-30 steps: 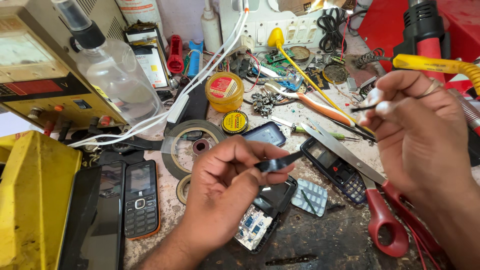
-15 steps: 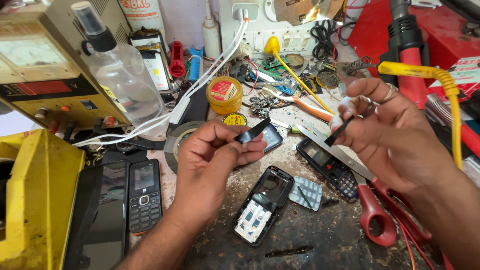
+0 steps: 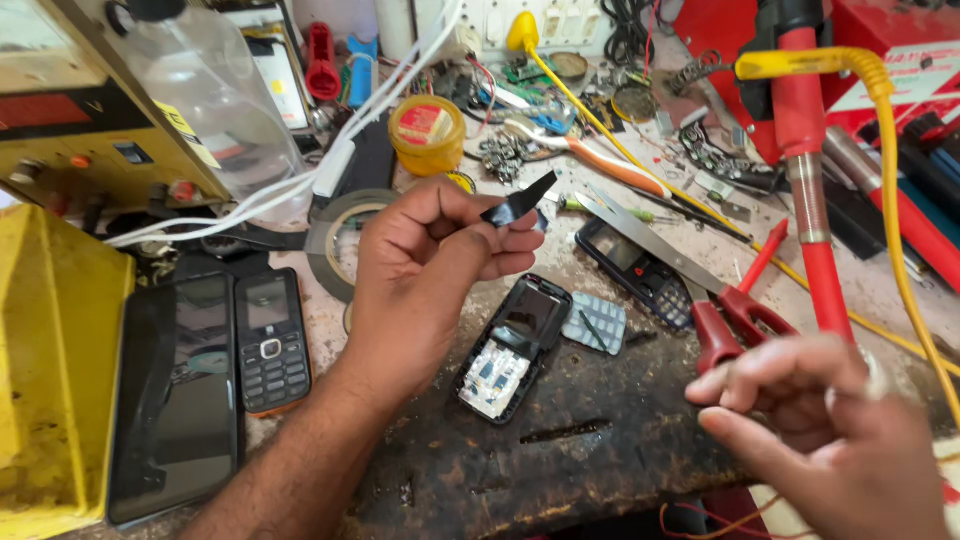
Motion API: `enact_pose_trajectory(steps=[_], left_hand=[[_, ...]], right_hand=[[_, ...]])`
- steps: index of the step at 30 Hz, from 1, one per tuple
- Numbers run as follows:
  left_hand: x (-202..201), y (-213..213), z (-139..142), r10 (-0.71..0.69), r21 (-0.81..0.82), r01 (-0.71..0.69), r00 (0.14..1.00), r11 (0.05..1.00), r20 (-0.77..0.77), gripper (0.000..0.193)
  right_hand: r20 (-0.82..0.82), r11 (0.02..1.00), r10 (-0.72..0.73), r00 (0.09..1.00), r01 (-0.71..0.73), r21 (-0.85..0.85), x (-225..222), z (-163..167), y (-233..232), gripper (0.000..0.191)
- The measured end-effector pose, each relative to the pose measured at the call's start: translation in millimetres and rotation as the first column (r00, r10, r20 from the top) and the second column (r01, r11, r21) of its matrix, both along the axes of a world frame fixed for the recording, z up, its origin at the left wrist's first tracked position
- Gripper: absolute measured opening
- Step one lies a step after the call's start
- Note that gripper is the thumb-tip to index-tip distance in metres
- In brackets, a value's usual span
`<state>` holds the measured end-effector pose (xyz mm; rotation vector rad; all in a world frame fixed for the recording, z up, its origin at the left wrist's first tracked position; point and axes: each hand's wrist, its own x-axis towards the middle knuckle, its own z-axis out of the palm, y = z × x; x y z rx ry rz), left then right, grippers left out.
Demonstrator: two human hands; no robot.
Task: The person repairs a feature phone at a cluttered workbench. They cut a piece of black tape-like material with scissors, fit the cut piece into the phone's front frame over the screen opening, press and align it into place, then handle the phone body and keypad while continuing the repair.
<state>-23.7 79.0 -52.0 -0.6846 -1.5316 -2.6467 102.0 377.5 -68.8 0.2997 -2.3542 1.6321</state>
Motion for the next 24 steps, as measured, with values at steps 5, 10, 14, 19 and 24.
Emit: enact_pose_trajectory(steps=[5, 10, 14, 19, 24], left_hand=[[0, 10, -7, -0.1, -0.059, 0.102, 0.994, 0.993, 0.035, 0.004], [3, 16, -8, -0.199, -0.162, 0.201, 0.98, 0.966, 0.029, 0.006], [8, 19, -5, -0.268, -0.174, 0.266, 0.963, 0.948, 0.013, 0.008], [13, 22, -3, -0.309, -0.155, 0.319, 0.947, 0.935, 0.085, 0.009], [28, 29, -2, -0.39, -0.131, 0.403, 0.914, 0.906, 0.114, 0.009]], right_hand=[[-0.459, 0.812, 0.148, 0.876, 0.157, 0.562, 27, -50, -10, 0.02], [-0.475, 0.638, 0.539, 0.696, 0.03, 0.769, 11, -75, 19, 0.033], [-0.315, 0.802, 0.306, 0.899, -0.065, 0.594, 15, -70, 30, 0.031], [-0.085, 0.954, -0.069, 0.994, 0.09, 0.285, 14, -41, 21, 0.028], [0.251, 0.828, 0.171, 0.953, -0.001, -0.561, -13, -13, -7, 0.039]])
